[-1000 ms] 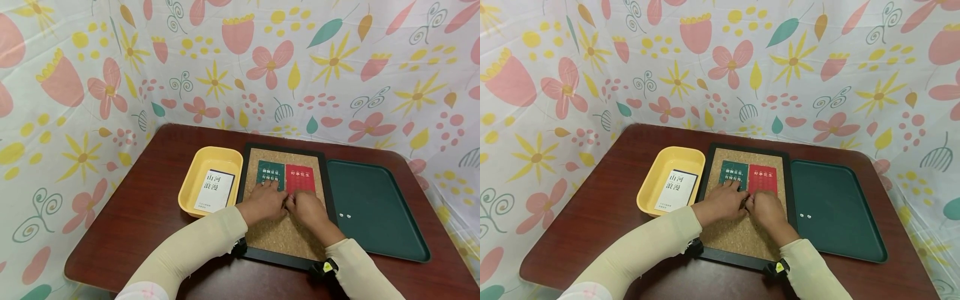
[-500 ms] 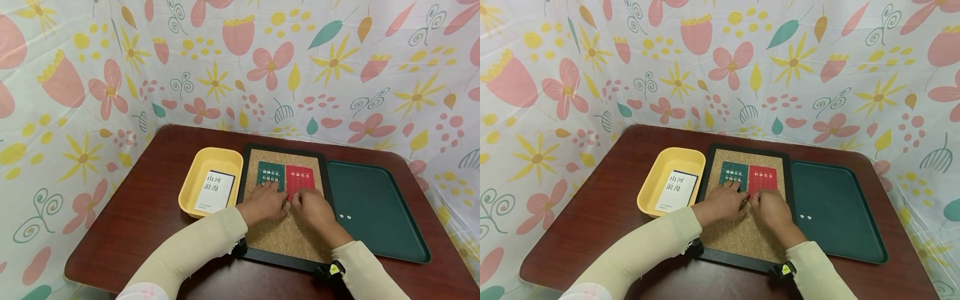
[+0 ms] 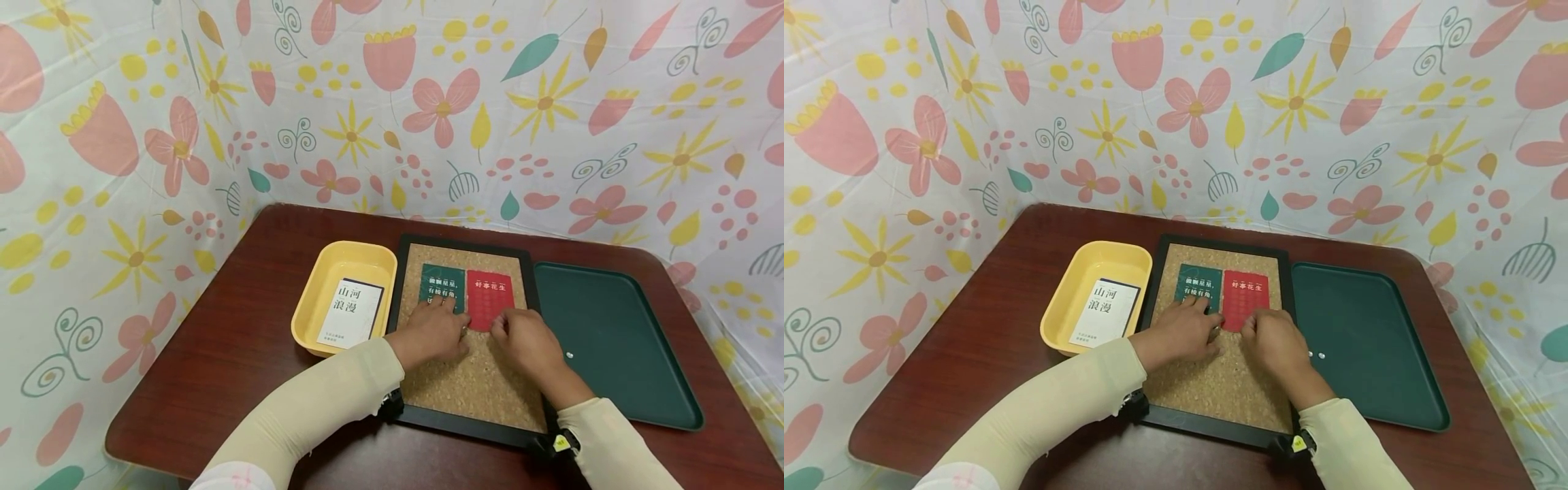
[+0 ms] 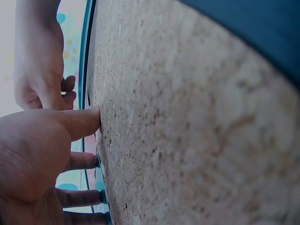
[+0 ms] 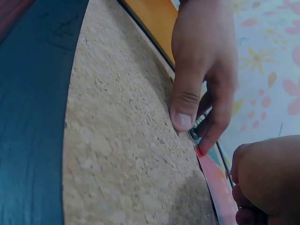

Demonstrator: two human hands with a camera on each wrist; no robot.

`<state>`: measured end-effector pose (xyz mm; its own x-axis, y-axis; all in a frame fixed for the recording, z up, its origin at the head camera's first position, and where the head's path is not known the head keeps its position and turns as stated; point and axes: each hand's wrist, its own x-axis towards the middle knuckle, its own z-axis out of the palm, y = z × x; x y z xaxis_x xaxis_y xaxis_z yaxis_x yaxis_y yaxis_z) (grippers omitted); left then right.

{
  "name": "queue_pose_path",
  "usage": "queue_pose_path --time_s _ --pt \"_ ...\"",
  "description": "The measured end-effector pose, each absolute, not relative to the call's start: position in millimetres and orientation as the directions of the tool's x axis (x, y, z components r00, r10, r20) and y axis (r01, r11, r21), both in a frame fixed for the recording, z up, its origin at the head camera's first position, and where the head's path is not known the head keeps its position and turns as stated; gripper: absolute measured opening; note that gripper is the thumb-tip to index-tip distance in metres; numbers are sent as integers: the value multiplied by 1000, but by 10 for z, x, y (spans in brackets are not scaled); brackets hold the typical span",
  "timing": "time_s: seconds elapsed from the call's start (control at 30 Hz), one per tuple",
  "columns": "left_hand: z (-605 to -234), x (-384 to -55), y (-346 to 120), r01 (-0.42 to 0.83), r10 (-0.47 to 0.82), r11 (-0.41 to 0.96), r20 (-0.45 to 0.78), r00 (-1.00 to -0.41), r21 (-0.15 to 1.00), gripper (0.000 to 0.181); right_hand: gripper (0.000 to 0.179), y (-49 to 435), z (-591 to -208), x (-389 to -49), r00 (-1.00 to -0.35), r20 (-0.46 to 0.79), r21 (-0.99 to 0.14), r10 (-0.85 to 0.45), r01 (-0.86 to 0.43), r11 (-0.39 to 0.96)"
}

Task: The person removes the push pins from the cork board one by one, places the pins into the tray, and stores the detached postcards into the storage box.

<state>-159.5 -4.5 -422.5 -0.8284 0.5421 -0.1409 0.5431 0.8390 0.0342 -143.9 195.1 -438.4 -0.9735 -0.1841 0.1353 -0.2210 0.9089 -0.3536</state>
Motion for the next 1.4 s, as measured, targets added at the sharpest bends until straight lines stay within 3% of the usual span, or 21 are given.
queue_pose_path --time_s 0.77,1.4 --pt "-4249 -1587 -43 534 538 843 -135 -832 69 50 19 2177 -4304 -1392 -980 130 -351 -152 -189 917" --pt "-4255 -1597 -39 531 538 843 -133 -832 89 52 25 2362 -4306 -1330 -983 121 -341 -135 -169 925"
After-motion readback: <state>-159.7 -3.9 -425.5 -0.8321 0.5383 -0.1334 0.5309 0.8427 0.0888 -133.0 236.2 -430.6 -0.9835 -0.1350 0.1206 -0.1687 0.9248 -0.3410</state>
